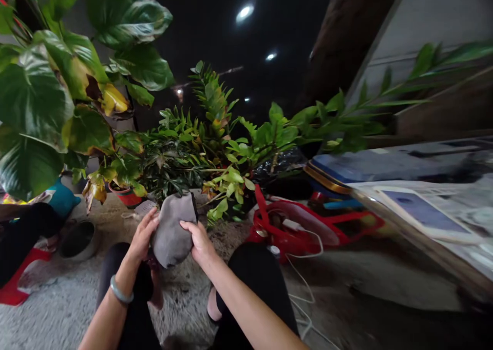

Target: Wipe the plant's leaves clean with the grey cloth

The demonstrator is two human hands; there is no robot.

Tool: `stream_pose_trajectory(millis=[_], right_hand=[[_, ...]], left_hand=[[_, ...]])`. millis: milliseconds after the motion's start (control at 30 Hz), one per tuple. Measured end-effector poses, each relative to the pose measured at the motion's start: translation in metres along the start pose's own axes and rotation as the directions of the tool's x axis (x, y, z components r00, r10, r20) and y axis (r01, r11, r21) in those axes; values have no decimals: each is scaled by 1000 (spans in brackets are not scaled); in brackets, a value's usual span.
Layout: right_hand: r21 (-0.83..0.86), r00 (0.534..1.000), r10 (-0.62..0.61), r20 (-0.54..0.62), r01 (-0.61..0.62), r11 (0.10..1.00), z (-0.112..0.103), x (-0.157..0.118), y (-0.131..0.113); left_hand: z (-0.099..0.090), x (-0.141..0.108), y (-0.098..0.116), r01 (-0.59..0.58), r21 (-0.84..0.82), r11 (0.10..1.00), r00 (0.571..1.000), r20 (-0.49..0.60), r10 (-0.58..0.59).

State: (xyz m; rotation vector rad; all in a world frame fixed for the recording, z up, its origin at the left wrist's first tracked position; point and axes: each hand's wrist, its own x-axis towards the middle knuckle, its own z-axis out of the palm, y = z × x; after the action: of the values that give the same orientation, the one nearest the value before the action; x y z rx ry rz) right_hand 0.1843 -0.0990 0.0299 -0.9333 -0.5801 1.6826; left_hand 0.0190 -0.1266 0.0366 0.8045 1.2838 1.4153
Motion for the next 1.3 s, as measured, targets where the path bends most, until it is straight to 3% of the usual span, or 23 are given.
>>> stream_pose_trajectory(millis=[67,200,367,533,600,700,767,833,900,1000,1100,1167,1233,1300], right_hand=[[26,999,-2,38,1,1000,4,1,-5],[4,994,-42,103,41,999,10,-2,-7],[-236,978,-150,147,182,954,11,2,-5],[-356,923,-204,325,319,878,8,33,-19],[-305,951,-163,263,242,921,11,53,-28],[-172,991,-86,106,103,980,21,85,-37],[-110,993,-92,77,101,989,27,102,-38],[-75,991,-96,92,103,992,32,114,-35],[-85,991,-83,105,92,992,32,122,-29],[-132,994,-80,70,89,987,26,126,-21],[-149,994,-91,64,100,984,19,125,-18],[-148,992,-75,104,90,985,17,122,-20],[-129,990,-51,134,69,989,17,119,-23],[-104,991,-32,130,46,994,17,116,-25]], left_hand=[[11,-22,-3,13,-7,1000,997,75,-12],[30,-43,-1,53,-53,997,997,62,-50],[36,-37,11,153,8,988,986,68,-153],[28,-27,13,182,72,981,983,-35,-179],[23,-21,28,175,103,979,983,-72,-168],[16,-3,75,64,129,990,987,-156,-43],[15,16,109,-92,130,987,957,-263,124],[18,37,129,-212,133,968,911,-331,245],[20,51,126,-192,120,974,931,-293,219],[17,50,85,76,147,986,987,-152,-53],[2,28,54,270,200,942,962,-88,-257],[-6,19,61,254,175,951,965,-106,-238],[-7,22,86,128,121,984,981,-162,-108],[0,35,110,-22,73,997,970,-238,39]])
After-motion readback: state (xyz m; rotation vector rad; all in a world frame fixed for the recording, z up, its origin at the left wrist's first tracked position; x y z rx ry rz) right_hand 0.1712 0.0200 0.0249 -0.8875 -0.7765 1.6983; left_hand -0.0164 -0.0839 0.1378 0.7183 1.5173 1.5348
